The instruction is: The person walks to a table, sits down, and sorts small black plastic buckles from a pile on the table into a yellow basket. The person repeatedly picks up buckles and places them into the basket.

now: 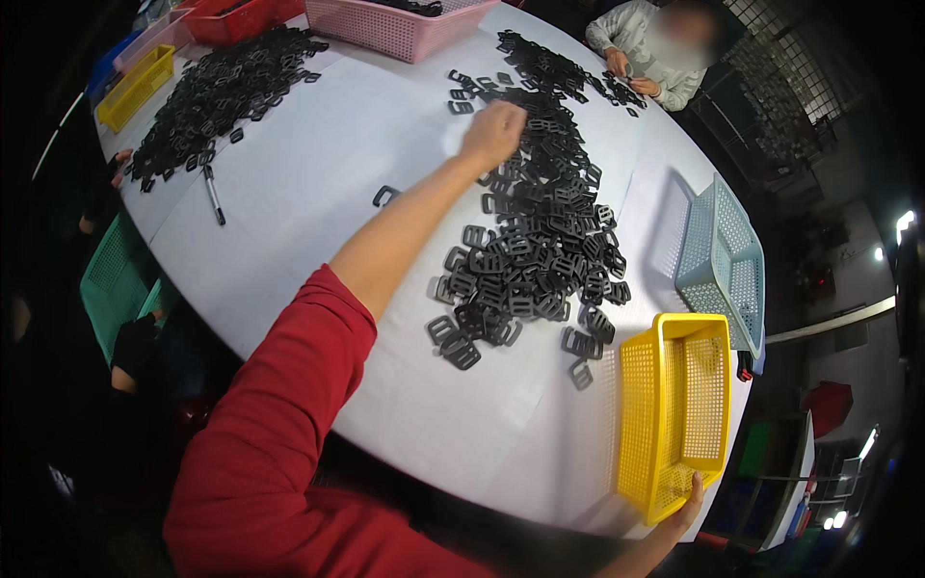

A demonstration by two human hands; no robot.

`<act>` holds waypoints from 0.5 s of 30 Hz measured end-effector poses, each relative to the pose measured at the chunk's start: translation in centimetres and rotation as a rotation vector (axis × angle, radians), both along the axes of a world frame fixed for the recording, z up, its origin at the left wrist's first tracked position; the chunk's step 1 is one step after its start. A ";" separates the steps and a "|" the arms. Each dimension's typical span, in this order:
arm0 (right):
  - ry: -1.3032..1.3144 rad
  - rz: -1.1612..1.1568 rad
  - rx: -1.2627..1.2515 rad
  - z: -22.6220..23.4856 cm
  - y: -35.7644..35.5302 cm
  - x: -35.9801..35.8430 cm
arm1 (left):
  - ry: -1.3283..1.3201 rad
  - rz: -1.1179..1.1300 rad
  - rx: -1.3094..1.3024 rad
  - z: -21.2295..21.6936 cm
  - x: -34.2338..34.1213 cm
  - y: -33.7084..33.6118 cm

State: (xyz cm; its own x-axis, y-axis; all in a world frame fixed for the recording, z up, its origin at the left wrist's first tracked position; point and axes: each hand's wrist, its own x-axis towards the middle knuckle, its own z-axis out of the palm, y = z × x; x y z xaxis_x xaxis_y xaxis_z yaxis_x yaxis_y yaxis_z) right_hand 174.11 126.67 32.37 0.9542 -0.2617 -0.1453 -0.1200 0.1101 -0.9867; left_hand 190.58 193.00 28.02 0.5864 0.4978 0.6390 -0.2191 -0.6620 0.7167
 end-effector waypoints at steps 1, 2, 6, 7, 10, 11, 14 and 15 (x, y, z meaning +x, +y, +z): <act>0.000 -0.021 -0.055 -0.2 -0.5 -0.1 | 0.046 0.136 0.078 -1.0 1.1 3.6; 0.003 -0.049 -0.112 -0.2 -1.2 -0.4 | 0.203 0.225 0.241 -1.3 1.2 6.7; 0.019 -0.037 -0.024 2.4 5.4 -1.2 | 0.665 0.498 0.199 -2.5 5.5 15.0; 0.036 -0.075 0.012 3.3 7.0 -1.4 | 0.688 0.451 0.229 -2.1 6.7 14.6; 0.121 -0.152 0.039 4.6 9.7 -0.7 | 0.672 0.251 0.296 -1.5 10.6 11.8; 0.139 -0.171 0.044 4.8 10.2 -0.6 | 0.630 0.129 0.269 -1.6 12.0 11.3; 0.175 -0.225 0.053 5.7 11.1 -0.8 | 0.428 -0.109 0.128 -2.6 14.9 6.5; 0.176 -0.250 0.055 6.0 11.5 -1.0 | 0.388 -0.160 0.111 -2.2 15.2 3.8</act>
